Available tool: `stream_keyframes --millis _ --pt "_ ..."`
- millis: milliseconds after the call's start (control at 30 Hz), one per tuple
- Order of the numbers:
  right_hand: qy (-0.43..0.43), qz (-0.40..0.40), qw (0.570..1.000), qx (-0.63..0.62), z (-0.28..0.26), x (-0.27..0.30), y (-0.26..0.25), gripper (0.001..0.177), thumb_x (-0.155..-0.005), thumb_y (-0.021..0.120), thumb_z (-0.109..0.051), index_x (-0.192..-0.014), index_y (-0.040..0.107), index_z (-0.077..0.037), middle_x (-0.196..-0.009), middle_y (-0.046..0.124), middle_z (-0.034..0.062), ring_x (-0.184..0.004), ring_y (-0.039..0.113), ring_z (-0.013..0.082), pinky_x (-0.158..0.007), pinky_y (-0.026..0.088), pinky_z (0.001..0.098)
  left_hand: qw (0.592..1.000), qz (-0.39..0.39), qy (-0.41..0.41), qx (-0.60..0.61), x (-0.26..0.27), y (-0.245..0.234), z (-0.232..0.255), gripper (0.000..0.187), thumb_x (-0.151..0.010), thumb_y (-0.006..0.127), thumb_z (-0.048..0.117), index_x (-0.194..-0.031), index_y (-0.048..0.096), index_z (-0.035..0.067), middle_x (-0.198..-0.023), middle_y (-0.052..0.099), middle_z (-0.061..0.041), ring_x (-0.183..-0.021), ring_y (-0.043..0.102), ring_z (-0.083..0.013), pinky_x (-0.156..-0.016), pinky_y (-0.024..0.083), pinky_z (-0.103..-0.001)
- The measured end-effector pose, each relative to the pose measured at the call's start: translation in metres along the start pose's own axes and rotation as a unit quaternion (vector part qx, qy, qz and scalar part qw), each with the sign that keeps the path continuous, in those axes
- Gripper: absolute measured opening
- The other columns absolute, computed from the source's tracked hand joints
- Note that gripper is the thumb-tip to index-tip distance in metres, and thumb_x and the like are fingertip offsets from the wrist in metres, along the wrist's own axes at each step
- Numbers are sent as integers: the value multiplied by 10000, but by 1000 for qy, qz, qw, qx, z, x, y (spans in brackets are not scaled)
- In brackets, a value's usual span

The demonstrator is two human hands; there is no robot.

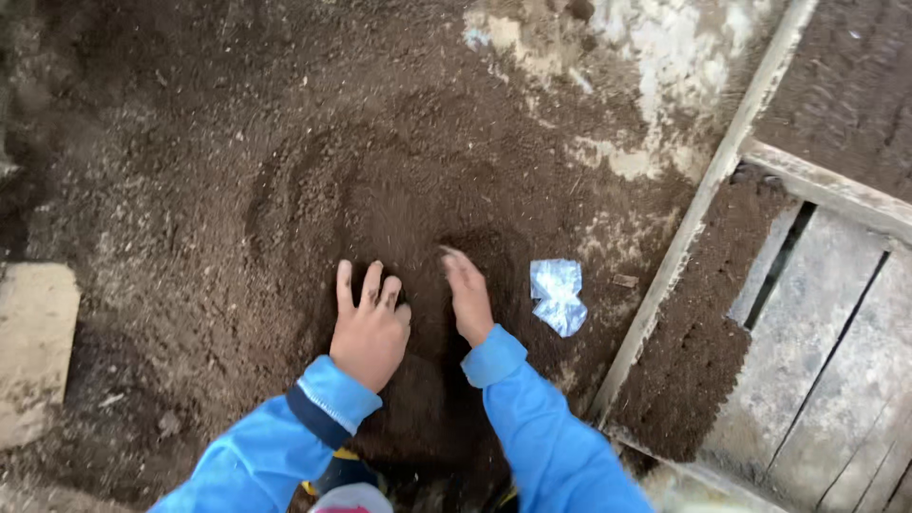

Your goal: The person mixes soil in a wooden planter box by hand, repeatedly scooping and crumbling the dirt. They also handle small white packets, picking them up and placing them back into the soil.

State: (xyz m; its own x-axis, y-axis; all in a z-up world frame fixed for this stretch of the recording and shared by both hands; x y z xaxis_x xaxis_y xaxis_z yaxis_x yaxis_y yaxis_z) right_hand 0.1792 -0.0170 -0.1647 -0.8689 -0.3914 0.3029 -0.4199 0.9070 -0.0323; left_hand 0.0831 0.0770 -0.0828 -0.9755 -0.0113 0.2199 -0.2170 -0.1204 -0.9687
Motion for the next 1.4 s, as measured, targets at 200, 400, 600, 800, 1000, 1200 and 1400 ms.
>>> stream_keyframes --millis 200,400,600,800,1000,1200,1400 --pt "-277 -36 952 127 -118 -69 15 392 -1010 306 -235 -800 595 -72 -833 582 97 -868 557 265 -930 435 386 990 132 -34 31 14 -36 0 104 -732 732 95 -652 675 60 -997 621 -192 -1202 445 -485 -1027 181 -789" --pt "328 11 914 -238 46 -12 14 696 -830 630 -526 -1346 479 -84 -1364 464 156 -1228 468 255 -1071 350 425 996 67 -17 49 14 5 -9 233 -782 686 145 -983 657 32 -1134 593 -163 -1118 554 -282 -1153 222 -579" --pt "170 -281 944 -27 -76 13 72 471 -900 523 -103 -1320 390 62 -1307 501 143 -1227 441 216 -1055 353 325 991 7 -82 106 8 -59 -23 211 -896 507 100 -892 672 -33 -1181 569 -238 -1400 131 -427 -1166 1 -635" --pt "-246 -361 889 137 -119 -97 109 237 -873 631 -34 -1054 553 -166 -1330 456 78 -1345 358 262 -1138 292 487 859 -19 -226 460 40 15 -46 212 -904 480 181 -709 562 163 -562 425 -15 -514 440 -171 -514 315 -350" --pt "332 -160 929 -23 -23 -17 60 823 -762 721 -477 -1408 379 -99 -1406 400 201 -1248 449 369 -988 419 534 970 64 -95 214 46 -15 -34 170 -907 535 53 -1068 589 44 -1221 459 -121 -934 634 -269 -705 604 -358" --pt "413 -27 871 -265 -40 91 49 703 -836 556 -386 -1391 381 7 -1434 359 219 -1307 360 350 -1067 315 470 937 86 -126 315 38 -1 -32 357 -975 473 126 -1309 440 5 -1157 547 -182 -1070 576 -326 -838 547 -445" --pt "54 -70 977 195 -67 42 39 488 -852 578 -60 -1313 425 -17 -1297 462 208 -1245 412 387 -1061 341 520 876 32 108 -470 27 69 13 385 -889 538 147 -1219 505 -50 -1349 428 -181 -1324 301 -345 -1132 232 -516"
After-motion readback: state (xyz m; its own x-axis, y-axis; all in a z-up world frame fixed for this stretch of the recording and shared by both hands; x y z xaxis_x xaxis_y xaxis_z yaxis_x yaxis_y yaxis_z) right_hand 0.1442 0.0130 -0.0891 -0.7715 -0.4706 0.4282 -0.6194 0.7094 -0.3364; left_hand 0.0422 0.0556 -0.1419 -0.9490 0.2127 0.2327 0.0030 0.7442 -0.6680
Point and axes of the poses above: each hand's wrist, its own x-axis away from the middle knuckle, its own y-axis out of the palm, z = x × y, the point moved 8 cm from there along -x, towards the middle knuckle
